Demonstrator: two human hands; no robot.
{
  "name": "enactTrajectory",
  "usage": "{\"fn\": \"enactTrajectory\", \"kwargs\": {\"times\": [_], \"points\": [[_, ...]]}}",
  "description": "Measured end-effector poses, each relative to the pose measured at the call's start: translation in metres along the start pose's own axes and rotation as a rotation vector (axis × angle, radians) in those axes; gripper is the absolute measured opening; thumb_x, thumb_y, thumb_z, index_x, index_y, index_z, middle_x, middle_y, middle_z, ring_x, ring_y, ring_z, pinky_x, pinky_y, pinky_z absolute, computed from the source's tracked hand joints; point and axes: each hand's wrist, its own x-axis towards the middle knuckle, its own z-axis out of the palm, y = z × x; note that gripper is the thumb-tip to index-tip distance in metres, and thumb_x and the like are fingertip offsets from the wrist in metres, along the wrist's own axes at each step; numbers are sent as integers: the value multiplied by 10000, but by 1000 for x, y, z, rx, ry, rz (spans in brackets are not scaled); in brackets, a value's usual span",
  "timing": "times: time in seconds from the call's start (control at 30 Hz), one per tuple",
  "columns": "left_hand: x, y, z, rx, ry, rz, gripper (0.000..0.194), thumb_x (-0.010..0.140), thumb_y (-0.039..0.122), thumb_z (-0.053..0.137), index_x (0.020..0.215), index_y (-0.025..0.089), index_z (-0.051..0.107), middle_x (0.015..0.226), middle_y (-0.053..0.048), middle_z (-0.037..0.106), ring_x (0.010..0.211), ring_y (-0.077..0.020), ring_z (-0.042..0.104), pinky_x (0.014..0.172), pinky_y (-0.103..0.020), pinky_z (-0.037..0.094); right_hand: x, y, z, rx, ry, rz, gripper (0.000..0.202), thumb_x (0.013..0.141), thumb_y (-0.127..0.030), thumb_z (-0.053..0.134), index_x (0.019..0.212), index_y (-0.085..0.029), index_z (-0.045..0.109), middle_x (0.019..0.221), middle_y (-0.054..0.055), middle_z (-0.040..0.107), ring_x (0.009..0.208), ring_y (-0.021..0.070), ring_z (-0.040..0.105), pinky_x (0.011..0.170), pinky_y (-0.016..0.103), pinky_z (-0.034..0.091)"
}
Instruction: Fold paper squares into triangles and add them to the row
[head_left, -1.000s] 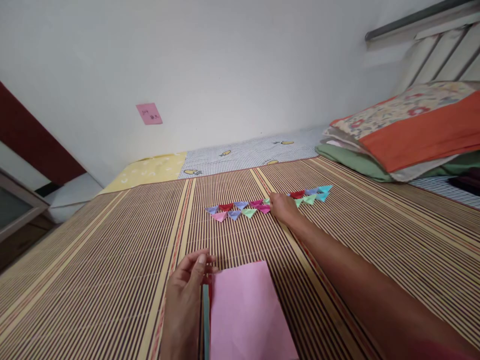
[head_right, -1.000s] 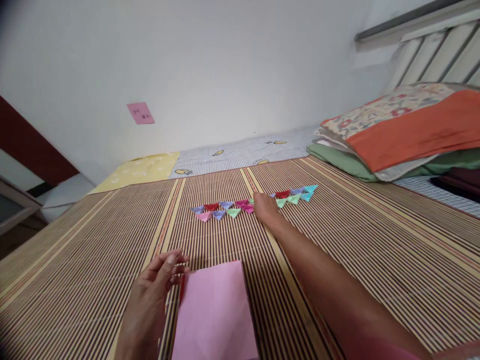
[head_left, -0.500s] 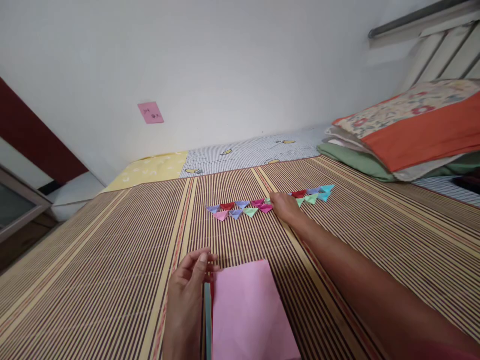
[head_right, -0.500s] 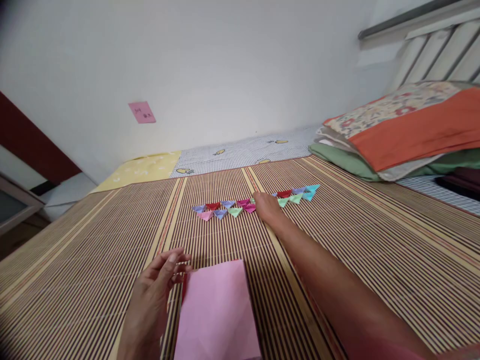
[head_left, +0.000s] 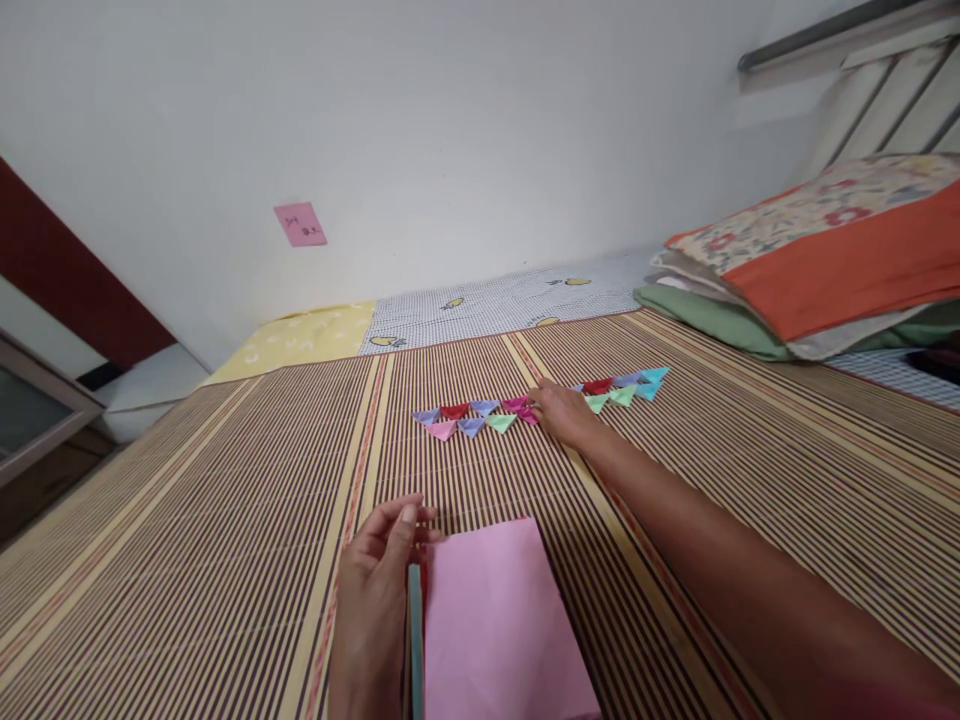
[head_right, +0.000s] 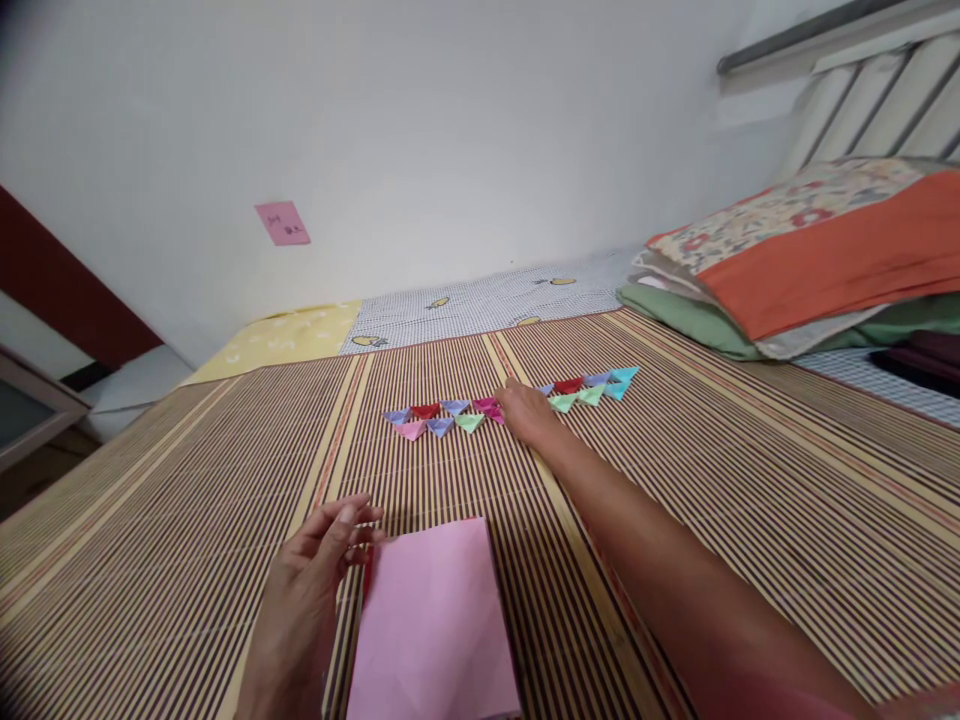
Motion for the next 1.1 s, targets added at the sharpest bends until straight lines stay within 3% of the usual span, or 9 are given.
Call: {"fn": "enactTrajectory", "kwargs": {"times": [0.33, 0.6, 1.1], "points": [[2, -2, -1, -7, 9, -2, 406, 781, 510, 780, 1007, 177, 728, 962, -76, 745, 731, -172, 681, 605, -263, 519, 3, -1, 2, -28, -23, -24, 275, 987, -327, 629, 1198, -151, 643, 1201, 93, 664, 1025, 224, 673, 879, 427, 577], [2, -5, -2, -14, -4, -10, 389, 795, 501, 776, 1010, 181, 723, 972, -66, 733, 741, -162, 677, 620, -259, 530, 5, -23, -7, 25, 8, -143, 266, 1001, -341, 604, 1186, -154, 646, 1204, 88, 661, 1029, 222, 668, 877, 426, 574], [0, -3, -1, -13, -11, -9, 380, 810, 499, 764, 1015, 183, 722, 962, -59, 728, 737, -153, 674, 627, -256, 536, 23, -39, 5, -57, -42, -196, 318, 983, -332, 634, 1246, -155, 624, 1253, 104, 643, 1067, 240, 661, 903, 447, 569]]}}
